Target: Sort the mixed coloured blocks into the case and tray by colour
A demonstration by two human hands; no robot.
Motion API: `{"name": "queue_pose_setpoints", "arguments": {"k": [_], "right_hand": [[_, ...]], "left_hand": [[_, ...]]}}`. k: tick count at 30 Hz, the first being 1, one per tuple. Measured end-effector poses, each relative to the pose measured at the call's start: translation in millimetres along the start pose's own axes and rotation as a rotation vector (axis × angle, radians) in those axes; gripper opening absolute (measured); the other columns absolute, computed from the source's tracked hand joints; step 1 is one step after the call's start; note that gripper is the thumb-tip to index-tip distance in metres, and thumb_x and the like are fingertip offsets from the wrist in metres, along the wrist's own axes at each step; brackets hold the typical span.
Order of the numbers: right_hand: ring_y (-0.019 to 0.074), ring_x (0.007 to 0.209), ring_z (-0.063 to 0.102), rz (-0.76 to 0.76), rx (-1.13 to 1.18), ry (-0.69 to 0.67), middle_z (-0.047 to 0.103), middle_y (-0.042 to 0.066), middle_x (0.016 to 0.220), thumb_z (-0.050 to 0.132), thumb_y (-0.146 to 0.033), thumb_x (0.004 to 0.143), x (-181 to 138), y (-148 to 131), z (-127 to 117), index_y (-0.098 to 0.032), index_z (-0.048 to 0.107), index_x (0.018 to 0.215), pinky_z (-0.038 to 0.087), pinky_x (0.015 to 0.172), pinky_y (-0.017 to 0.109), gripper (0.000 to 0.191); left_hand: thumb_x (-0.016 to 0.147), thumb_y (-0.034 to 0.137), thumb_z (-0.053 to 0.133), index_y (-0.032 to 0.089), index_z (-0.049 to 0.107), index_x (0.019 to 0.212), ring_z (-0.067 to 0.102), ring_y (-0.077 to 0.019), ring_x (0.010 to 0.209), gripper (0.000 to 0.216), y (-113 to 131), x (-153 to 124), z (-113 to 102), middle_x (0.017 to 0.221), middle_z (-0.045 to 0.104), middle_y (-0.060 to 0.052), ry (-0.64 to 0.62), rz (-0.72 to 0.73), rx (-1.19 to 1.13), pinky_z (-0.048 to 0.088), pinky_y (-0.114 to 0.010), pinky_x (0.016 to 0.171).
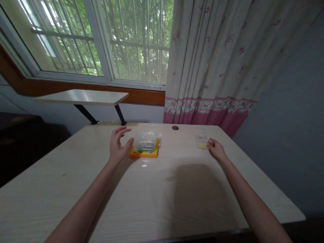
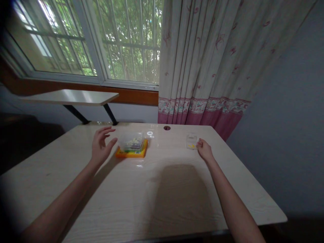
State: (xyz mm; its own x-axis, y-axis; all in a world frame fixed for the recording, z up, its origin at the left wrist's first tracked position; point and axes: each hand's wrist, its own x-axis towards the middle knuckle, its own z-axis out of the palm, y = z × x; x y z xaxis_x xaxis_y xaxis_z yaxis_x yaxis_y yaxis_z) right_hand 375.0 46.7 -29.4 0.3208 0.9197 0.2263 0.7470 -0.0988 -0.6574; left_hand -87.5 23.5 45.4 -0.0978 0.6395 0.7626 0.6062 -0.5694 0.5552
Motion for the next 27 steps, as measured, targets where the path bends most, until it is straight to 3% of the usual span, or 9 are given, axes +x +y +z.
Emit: {"name": "queue_pose_setpoints", "arguments": {"k": [3, 4, 7, 11, 15, 18, 23, 27], "right_hand": [[0.0171, 0.075, 0.062, -0.029, 0.069, -0.072, 0.066, 0.011, 0.089, 0.054, -0.02, 0.07, -8.0, -7.7, 6.5, -0.008, 0.049, 0.116, 0.047, 0.072, 0.028, 0.047], [0.0157, 0.07, 0.062, -0.037, 0.103, -0.111, 0.066, 0.009, 0.087, 0.056, -0.019, 0.068, -11.2, -11.4, 9.3, -0.009, 0.05, 0.115, 0.047, 0.069, 0.026, 0.048], [0.0126, 0.064, 0.061, -0.05, 0.168, -0.188, 0.066, 0.007, 0.082, 0.057, -0.017, 0.066, -19.5, -23.6, 17.2, -0.01, 0.054, 0.111, 0.047, 0.063, 0.023, 0.046], [0.0143, 0.066, 0.061, -0.054, 0.145, -0.131, 0.066, 0.007, 0.079, 0.056, -0.024, 0.068, -22.4, -35.8, 23.8, -0.01, 0.059, 0.102, 0.046, 0.065, 0.025, 0.037], [0.0168, 0.07, 0.061, -0.096, 0.151, -0.033, 0.066, 0.008, 0.082, 0.055, -0.035, 0.07, -17.9, -40.2, 28.5, -0.012, 0.061, 0.097, 0.046, 0.068, 0.028, 0.036], [0.0176, 0.073, 0.061, -0.132, 0.183, -0.031, 0.066, 0.009, 0.082, 0.052, -0.036, 0.072, -16.7, -42.8, 30.9, -0.012, 0.063, 0.092, 0.046, 0.068, 0.028, 0.033], [0.0161, 0.072, 0.06, -0.245, 0.309, -0.223, 0.066, 0.008, 0.083, 0.052, -0.037, 0.074, -33.2, -60.5, 32.2, -0.013, 0.063, 0.091, 0.047, 0.069, 0.028, 0.032], [0.0161, 0.072, 0.06, -0.304, 0.38, -0.413, 0.066, 0.008, 0.083, 0.054, -0.038, 0.074, -58.0, -82.5, 38.2, -0.012, 0.063, 0.093, 0.048, 0.068, 0.029, 0.033]], "left_hand": [[0.071, 0.023, 0.057, 0.018, 0.055, 0.092, 0.048, -0.0195, 0.095, 0.022, 27.2, -14.0, 3.7, 0.098, 0.049, -0.006, 0.076, 0.139, 0.086, 0.042, -0.035, 0.082], [0.072, 0.019, 0.055, 0.017, 0.055, 0.09, 0.049, -0.0183, 0.091, 0.018, 38.1, -21.6, 7.2, 0.094, 0.049, -0.006, 0.019, 0.189, 0.072, 0.043, -0.033, 0.08], [0.074, 0.012, 0.05, 0.017, 0.056, 0.089, 0.049, -0.016, 0.087, 0.017, 67.8, -48.2, 23.9, 0.092, 0.049, -0.007, -0.32, 0.341, -0.039, 0.043, -0.028, 0.075], [0.073, 0.009, 0.047, 0.017, 0.056, 0.089, 0.049, -0.0148, 0.082, 0.02, 86.1, -74.9, 47.4, 0.087, 0.052, -0.007, -0.6, 0.429, -0.147, 0.043, -0.026, 0.07], [0.073, 0.009, 0.044, 0.017, 0.056, 0.087, 0.049, -0.0157, 0.083, 0.02, 85.0, -81.3, 56.5, 0.086, 0.053, -0.007, -0.72, 0.379, -0.173, 0.043, -0.027, 0.071], [0.074, 0.01, 0.044, 0.017, 0.057, 0.085, 0.05, -0.0156, 0.085, 0.019, 81.9, -79.6, 57.5, 0.088, 0.053, -0.007, -0.732, 0.273, -0.196, 0.043, -0.028, 0.074], [0.077, 0.016, 0.045, 0.017, 0.055, 0.088, 0.051, -0.015, 0.084, 0.015, 78.3, -77.0, 61.1, 0.087, 0.054, -0.006, -0.688, 0.072, -0.23, 0.043, -0.029, 0.075], [0.072, 0.018, 0.053, 0.019, 0.046, 0.108, 0.051, -0.0151, 0.083, 0.036, 71.3, -80.1, 65.9, 0.098, 0.052, -0.006, -0.659, -0.026, -0.241, 0.044, -0.03, 0.072]]}}
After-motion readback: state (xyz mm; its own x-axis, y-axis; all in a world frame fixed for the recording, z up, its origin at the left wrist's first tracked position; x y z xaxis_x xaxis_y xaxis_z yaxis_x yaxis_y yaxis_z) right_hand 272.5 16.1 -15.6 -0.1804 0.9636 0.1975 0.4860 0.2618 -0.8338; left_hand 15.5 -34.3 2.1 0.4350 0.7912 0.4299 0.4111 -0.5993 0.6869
